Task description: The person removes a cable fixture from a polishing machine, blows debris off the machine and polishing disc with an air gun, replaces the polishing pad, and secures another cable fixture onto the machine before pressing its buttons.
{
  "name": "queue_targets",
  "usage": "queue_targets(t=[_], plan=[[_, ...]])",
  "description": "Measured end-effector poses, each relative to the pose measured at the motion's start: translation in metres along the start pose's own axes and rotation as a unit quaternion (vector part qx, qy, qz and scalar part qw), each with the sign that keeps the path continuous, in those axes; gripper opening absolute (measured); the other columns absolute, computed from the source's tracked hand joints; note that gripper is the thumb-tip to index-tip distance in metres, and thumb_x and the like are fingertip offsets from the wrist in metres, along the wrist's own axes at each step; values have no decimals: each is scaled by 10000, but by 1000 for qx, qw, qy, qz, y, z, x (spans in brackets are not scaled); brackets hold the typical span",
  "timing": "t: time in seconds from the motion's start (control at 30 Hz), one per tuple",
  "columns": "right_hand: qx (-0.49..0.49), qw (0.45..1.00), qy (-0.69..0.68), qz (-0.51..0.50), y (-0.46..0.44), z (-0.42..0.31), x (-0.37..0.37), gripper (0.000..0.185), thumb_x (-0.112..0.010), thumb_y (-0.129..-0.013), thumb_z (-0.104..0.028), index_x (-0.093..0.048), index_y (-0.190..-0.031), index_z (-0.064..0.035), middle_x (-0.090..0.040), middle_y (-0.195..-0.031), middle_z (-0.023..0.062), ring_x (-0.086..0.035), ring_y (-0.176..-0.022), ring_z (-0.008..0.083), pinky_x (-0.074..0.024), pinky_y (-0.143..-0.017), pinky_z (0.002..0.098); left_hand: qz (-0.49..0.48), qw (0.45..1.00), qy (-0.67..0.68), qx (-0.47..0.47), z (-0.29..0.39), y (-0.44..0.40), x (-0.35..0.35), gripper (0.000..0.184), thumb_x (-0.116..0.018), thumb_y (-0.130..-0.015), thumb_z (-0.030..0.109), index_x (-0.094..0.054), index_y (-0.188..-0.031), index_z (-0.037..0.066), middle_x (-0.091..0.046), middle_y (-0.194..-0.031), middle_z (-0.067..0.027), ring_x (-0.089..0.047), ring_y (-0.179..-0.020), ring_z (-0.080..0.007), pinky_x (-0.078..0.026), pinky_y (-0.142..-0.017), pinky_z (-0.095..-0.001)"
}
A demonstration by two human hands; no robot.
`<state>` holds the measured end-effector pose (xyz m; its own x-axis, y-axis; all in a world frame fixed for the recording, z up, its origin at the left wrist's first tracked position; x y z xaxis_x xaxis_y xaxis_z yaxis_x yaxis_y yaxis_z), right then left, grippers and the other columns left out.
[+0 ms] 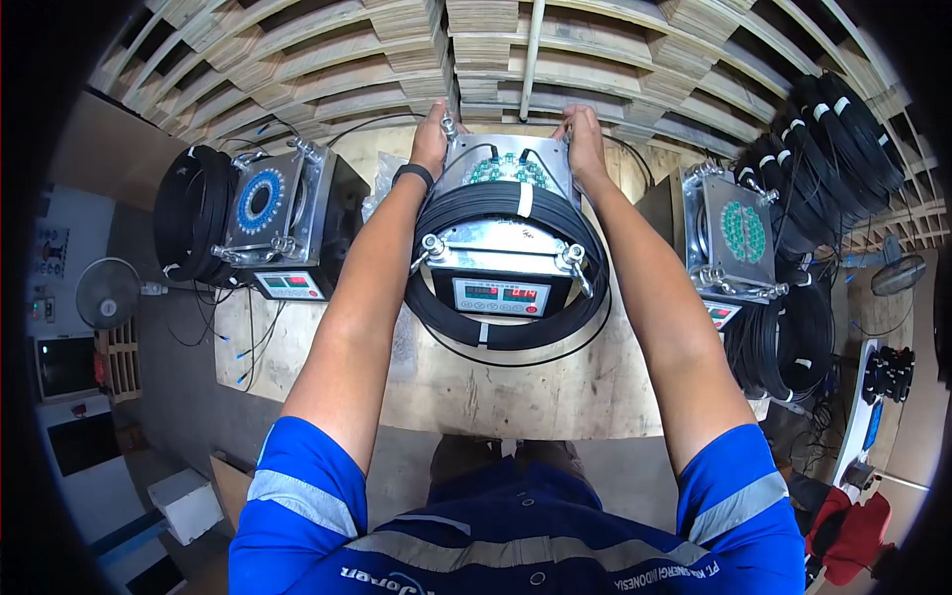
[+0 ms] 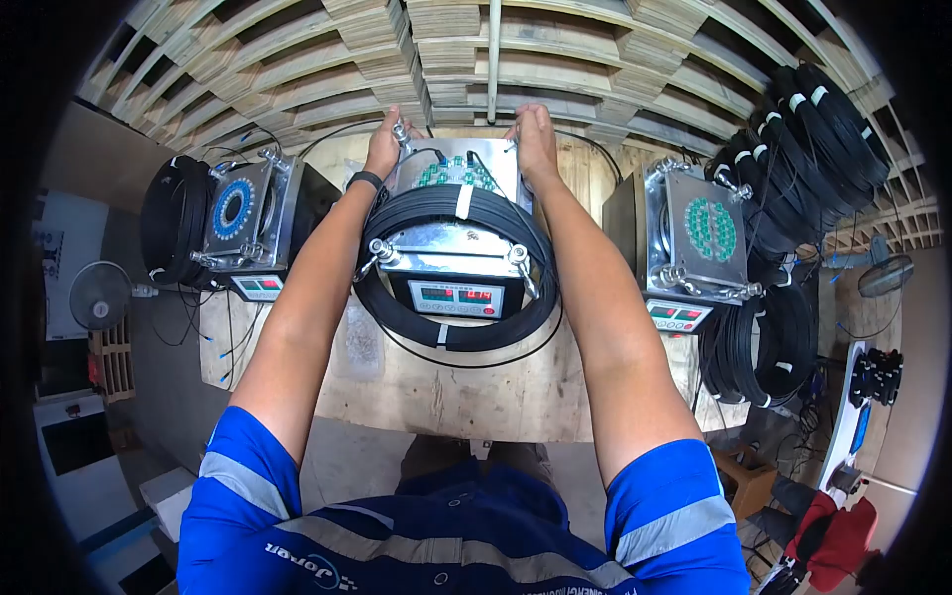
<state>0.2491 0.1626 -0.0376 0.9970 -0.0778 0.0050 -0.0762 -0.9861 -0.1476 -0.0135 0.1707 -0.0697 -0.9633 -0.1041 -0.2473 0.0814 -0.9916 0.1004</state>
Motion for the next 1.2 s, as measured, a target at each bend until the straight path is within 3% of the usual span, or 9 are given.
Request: queue_targets(t=[0.17, 0.47, 0.57, 0.83, 0.87, 0.9, 1.1, 1.17, 1.2], plan=[[1, 1000, 11, -3, 1, 0, 0, 308, -399, -945, -296, -525, -1051, -36, -588, -695, 107, -568, -665, 185, -459, -667, 325, -22, 999, -18, 17, -14, -13, 11, 567, -369, -1006, 571, -516, -771, 77, -654, -722, -169, -661, -753, -295, -494, -775, -354], [-30, 999, -8, 25, 10, -8, 0, 263, -440, -994, -309, -518, -1016, -58, -584, -706, 98, -601, -648, 181, -481, -662, 342, 3, 1000, -17, -8, -25, -19, 21, 479, -394, -1025, 490, -497, -780, 91, -557, -666, -77, -629, -672, -227, -493, -693, -354], [-41, 996, 42, 60, 5, -1, 5, 237, -469, -977, -285, -510, -1003, -53, -598, -690, 114, -626, -647, 190, -495, -668, 366, 2, 997, -63, -33, -6, -3, 9, 475, -383, -1000, 501, -501, -798, 88, -613, -647, -119, -633, -655, -235, -490, -665, -338], [19, 979, 31, 199, 4, 36, 21, 242, -569, -878, -250, -558, -931, -14, -647, -790, 181, -660, -752, 266, -505, -710, 403, 114, 980, -52, -152, -10, -1, 25, 154, -464, -995, 151, -484, -878, 53, -554, -726, -58, -678, -611, -229, -519, -538, -335], [36, 976, 73, 204, 6, 33, 22, 247, -570, -876, -257, -557, -928, -15, -652, -797, 189, -662, -746, 280, -505, -709, 413, 147, 978, -59, -135, -19, -7, 31, 192, -518, -966, 144, -524, -814, 26, -552, -697, -40, -553, -648, -133, -462, -598, -319], [13, 977, 81, 194, 5, 34, 23, 250, -569, -877, -258, -556, -929, -14, -657, -802, 194, -665, -749, 297, -507, -709, 416, 177, 950, -186, -179, -9, -4, 30, 211, -535, -959, 175, -546, -830, 8, -604, -720, -94, -600, -687, -186, -480, -643, -353], [-118, 935, 230, 243, 27, -20, 22, 358, -512, -882, -332, -562, -1029, -8, -655, -986, 289, -624, -982, 448, -473, -899, 482, 151, 953, -243, -99, -30, -23, 47, 269, -511, -924, 233, -579, -853, -17, -639, -764, -182, -637, -785, -320, -490, -742, -407], [-124, 936, 218, 245, 24, -14, 20, 348, -521, -885, -307, -544, -1038, 5, -658, -999, 274, -629, -988, 434, -476, -903, 476, 114, 971, -194, -77, -36, -33, 49, 306, -477, -933, 250, -575, -865, -31, -645, -816, -205, -636, -794, -326, -492, -759, -407], [-132, 937, 211, 243, 24, -14, 20, 340, -529, -888, -282, -526, -1048, 18, -661, -1013, 259, -634, -995, 420, -479, -906, 471, 110, 954, -251, -120, -26, -30, 46, 311, -444, -957, 241, -559, -810, -7, -603, -738, -134, -602, -694, -251, -476, -660, -387]])
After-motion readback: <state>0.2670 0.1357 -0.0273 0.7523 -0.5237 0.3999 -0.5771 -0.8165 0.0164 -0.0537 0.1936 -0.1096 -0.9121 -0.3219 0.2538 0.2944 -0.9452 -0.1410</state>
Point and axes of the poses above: each hand's wrist, its own y-axis away from the middle knuckle, its own x-axis out of the back of the hand, z = x × y, the point moved 6 cm from there along -y, towards the middle knuckle
